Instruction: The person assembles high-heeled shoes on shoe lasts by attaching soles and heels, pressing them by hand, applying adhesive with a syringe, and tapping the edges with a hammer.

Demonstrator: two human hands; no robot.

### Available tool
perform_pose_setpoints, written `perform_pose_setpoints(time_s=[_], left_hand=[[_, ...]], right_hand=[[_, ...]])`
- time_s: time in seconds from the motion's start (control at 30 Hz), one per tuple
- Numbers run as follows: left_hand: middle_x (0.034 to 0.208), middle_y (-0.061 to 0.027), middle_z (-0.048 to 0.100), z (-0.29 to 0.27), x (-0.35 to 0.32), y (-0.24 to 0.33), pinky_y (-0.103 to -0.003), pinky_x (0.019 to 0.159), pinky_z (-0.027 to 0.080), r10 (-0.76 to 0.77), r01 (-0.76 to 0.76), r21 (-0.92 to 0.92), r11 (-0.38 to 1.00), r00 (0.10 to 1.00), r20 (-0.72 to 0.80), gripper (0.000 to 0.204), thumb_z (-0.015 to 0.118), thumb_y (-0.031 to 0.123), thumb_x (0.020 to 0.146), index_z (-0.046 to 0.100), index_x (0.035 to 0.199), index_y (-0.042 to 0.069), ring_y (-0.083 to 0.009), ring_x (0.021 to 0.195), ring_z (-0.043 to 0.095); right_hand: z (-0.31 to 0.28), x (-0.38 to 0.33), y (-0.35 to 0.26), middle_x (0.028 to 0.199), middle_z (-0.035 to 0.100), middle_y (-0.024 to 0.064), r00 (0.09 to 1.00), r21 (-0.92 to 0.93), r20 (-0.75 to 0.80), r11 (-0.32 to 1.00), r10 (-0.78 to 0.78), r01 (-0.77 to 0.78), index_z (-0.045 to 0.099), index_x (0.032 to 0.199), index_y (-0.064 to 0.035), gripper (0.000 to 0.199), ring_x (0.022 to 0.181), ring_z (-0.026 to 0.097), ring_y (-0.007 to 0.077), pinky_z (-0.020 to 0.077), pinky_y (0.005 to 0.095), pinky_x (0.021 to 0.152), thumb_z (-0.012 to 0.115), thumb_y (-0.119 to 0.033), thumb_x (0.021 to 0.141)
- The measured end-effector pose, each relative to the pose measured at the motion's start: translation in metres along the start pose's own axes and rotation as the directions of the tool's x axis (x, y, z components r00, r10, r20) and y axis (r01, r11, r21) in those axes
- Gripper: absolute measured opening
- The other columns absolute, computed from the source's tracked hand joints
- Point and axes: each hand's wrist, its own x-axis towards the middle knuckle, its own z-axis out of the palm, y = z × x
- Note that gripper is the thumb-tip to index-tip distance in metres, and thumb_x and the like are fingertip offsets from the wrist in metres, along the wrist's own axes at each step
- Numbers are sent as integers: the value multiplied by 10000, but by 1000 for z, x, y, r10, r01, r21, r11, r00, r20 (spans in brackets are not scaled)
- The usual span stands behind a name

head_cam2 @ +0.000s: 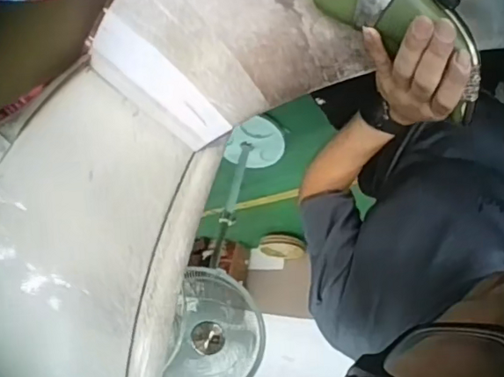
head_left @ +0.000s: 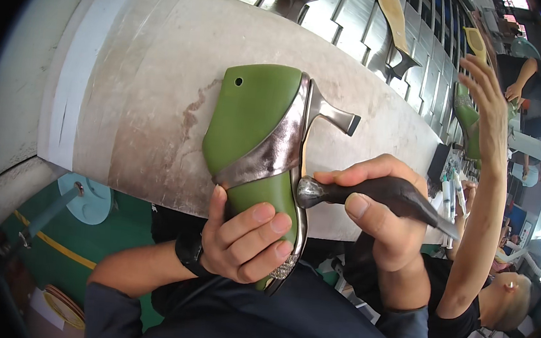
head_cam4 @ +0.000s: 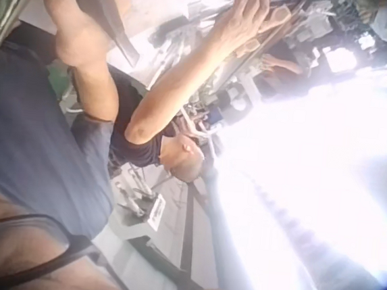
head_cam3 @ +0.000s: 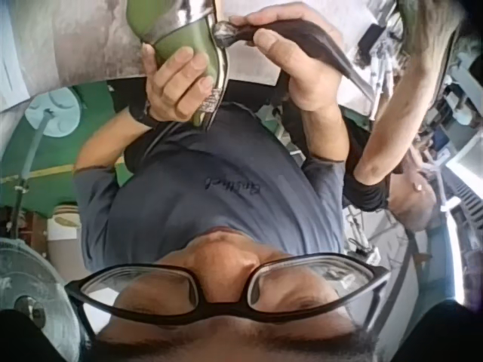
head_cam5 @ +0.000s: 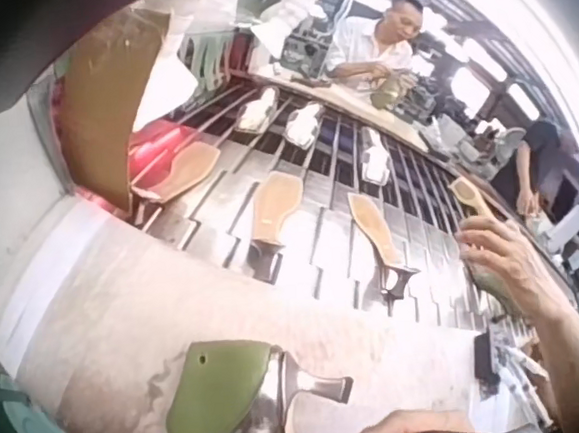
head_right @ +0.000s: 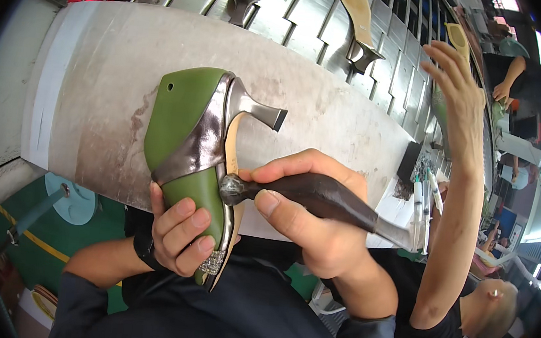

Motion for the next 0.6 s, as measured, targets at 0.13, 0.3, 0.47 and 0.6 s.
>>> perform_pose_setpoints(time_s=[0.13,0.3,0.47,0.6], left_hand=[[1367,0,636,-6,-3,2,-700,1251,289,-21,21,0,1000,999,39,282,633,216,1037,543,1303,193,-225,1348,590],[1366,10,634,-6,-1,-4,-706,1254,280,22,-21,-36,999,998,52,307,651,212,1031,541,1317,195,-212,1348,588],[1368,-26,632,-7,-2,-2,-722,1237,290,16,-15,-10,1000,998,55,284,633,213,1045,529,1306,177,-247,1337,603],[1394,-98,629,-5,-2,-4,-716,1223,308,36,-36,2,999,998,59,298,625,198,1050,517,1321,138,-302,1348,604]], right_hand=[[16,4,16,1136,780,225,988,110,-140,991,-58,73,680,1125,76,232,1012,739,206,580,339,953,719,-14,916],[12,19,4,1143,781,212,977,-13,-155,989,-147,147,682,1133,66,229,992,736,185,579,322,909,723,-32,930],[-1,48,-43,941,794,107,999,-283,15,958,44,-38,743,1037,38,189,840,716,107,567,254,776,774,-71,885],[-2,37,-29,829,768,55,998,-297,-4,953,-67,62,758,1037,17,202,670,652,68,518,229,596,784,-113,884]])
